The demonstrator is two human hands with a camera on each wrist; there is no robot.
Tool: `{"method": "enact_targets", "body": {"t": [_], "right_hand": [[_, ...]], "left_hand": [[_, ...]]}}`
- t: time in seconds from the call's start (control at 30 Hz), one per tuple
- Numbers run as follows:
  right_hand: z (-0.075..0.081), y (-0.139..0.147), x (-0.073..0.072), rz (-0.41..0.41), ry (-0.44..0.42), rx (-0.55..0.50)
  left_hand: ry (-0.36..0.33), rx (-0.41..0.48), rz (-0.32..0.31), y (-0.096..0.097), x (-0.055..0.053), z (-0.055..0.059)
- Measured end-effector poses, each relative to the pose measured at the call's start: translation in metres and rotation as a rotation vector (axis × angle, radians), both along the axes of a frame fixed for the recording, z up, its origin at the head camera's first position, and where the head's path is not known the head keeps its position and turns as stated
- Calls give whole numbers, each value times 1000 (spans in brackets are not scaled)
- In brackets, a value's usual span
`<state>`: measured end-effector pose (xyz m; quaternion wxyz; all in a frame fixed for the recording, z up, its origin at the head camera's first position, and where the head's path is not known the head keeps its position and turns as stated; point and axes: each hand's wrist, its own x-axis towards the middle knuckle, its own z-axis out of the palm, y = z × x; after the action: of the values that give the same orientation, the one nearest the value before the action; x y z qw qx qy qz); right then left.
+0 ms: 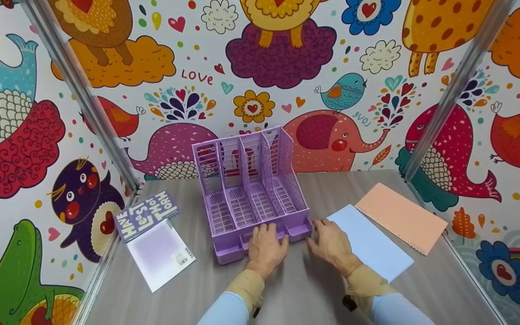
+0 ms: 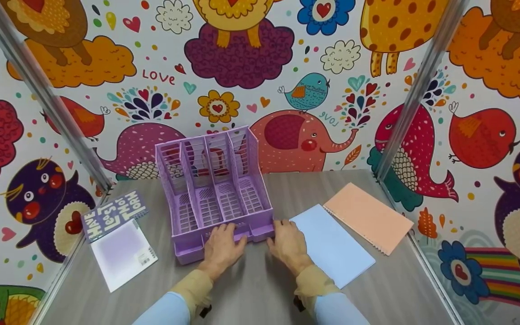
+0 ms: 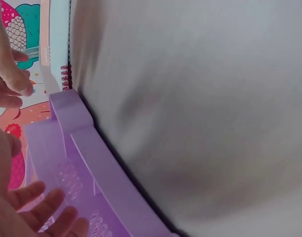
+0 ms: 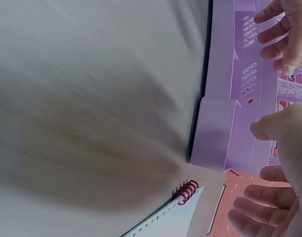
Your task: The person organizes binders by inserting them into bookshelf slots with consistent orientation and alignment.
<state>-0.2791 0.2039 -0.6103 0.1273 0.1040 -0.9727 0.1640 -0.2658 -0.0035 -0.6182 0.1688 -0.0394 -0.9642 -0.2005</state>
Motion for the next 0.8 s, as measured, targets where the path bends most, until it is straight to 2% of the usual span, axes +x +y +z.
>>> {"method": "enact_targets", "body": {"t": [0.3,0.5,0.8], "right_hand": [[1,15,-3,-23,-9,21],[0,26,-4,-51,-32,54],[0,37,-5,-76,-62,56]], "left_hand": [[-43,24,-5,11,-3,1],[-78,93,0,22,-6,-1],[-72,158,13,35,-9,-3]]}}
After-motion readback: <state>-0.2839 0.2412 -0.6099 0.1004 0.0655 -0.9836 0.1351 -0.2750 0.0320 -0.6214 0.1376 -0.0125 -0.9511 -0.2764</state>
